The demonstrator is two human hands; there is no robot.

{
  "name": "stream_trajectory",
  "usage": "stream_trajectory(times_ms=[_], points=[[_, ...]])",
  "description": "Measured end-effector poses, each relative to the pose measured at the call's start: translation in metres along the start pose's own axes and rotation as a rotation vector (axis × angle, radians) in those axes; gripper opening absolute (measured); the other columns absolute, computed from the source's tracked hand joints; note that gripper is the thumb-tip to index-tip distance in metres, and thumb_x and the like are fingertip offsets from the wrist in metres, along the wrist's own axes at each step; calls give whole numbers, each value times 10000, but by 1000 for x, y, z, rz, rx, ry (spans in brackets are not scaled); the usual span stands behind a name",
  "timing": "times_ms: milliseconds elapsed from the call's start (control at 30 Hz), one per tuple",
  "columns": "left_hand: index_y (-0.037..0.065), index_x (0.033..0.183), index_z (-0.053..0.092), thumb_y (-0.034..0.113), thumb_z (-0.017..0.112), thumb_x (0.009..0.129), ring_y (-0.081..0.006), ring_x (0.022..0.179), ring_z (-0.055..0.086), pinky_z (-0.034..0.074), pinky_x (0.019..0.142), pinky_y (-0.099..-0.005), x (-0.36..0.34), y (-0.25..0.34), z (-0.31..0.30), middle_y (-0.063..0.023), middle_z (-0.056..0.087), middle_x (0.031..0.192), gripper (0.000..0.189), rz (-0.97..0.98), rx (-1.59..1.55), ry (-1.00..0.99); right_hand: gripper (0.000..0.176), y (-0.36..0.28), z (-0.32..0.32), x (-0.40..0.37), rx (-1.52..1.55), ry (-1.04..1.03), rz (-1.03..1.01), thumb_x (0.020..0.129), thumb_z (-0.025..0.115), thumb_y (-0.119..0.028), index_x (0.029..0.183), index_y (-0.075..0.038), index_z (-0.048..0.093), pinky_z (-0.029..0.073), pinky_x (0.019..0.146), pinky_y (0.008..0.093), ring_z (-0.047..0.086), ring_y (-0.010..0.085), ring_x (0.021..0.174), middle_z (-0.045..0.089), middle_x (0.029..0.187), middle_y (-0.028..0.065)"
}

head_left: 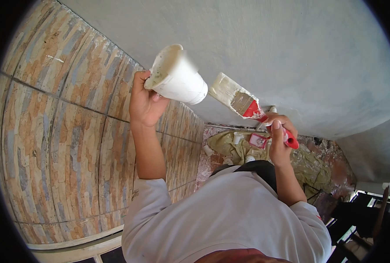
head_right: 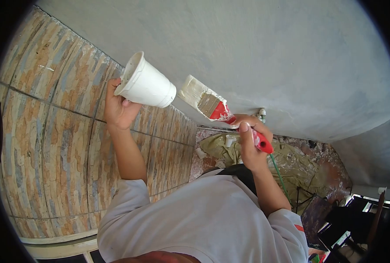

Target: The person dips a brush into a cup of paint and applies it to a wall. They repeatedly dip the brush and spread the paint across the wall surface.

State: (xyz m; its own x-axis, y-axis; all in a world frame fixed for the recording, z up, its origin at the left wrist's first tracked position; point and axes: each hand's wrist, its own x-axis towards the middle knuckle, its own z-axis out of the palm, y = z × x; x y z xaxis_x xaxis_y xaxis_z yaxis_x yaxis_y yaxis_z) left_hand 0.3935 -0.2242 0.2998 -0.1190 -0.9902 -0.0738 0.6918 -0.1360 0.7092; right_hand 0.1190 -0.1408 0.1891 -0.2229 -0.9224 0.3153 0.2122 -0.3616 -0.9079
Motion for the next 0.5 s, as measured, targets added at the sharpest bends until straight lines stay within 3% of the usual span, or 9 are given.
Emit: stream_trajectory(times_ms=[67, 167, 233, 500], points=[[71, 756, 563, 196, 508, 847, -74, 404, 362, 421, 580, -176, 6, -11, -2, 25, 567, 625, 164, 19, -8, 18, 101, 4, 3, 5, -240, -75, -354, 837, 554, -96, 783, -40, 619, 335, 594, 265, 506, 135, 591, 658, 839, 83], [93, 712, 524, 194, 527, 849, -77, 448, 379, 392, 543, -185, 10, -26, 4, 39, 491, 594, 171, 64, 3, 32, 61, -3, 9, 2, -365, -167, -463, 762, 582, -55, 773, -81, 636, 294, 573, 293, 506, 157, 575, 669, 849, 79], [122, 680, 476, 204, 524, 862, -76, 498, 384, 350, 501, -211, 10, -36, 11, 58, 371, 562, 206, 103, 70, 105, 66, -1, 12, 0, -396, -188, -484, 754, 583, -51, 774, -84, 636, 296, 574, 293, 503, 156, 570, 670, 852, 82], [120, 737, 476, 219, 511, 870, -64, 559, 382, 325, 509, -217, 13, -52, 6, 62, 374, 606, 169, 195, 126, 151, 38, 7, 1, -1, -368, -217, -416, 767, 587, -71, 774, -73, 624, 302, 574, 293, 533, 161, 580, 669, 844, 86]])
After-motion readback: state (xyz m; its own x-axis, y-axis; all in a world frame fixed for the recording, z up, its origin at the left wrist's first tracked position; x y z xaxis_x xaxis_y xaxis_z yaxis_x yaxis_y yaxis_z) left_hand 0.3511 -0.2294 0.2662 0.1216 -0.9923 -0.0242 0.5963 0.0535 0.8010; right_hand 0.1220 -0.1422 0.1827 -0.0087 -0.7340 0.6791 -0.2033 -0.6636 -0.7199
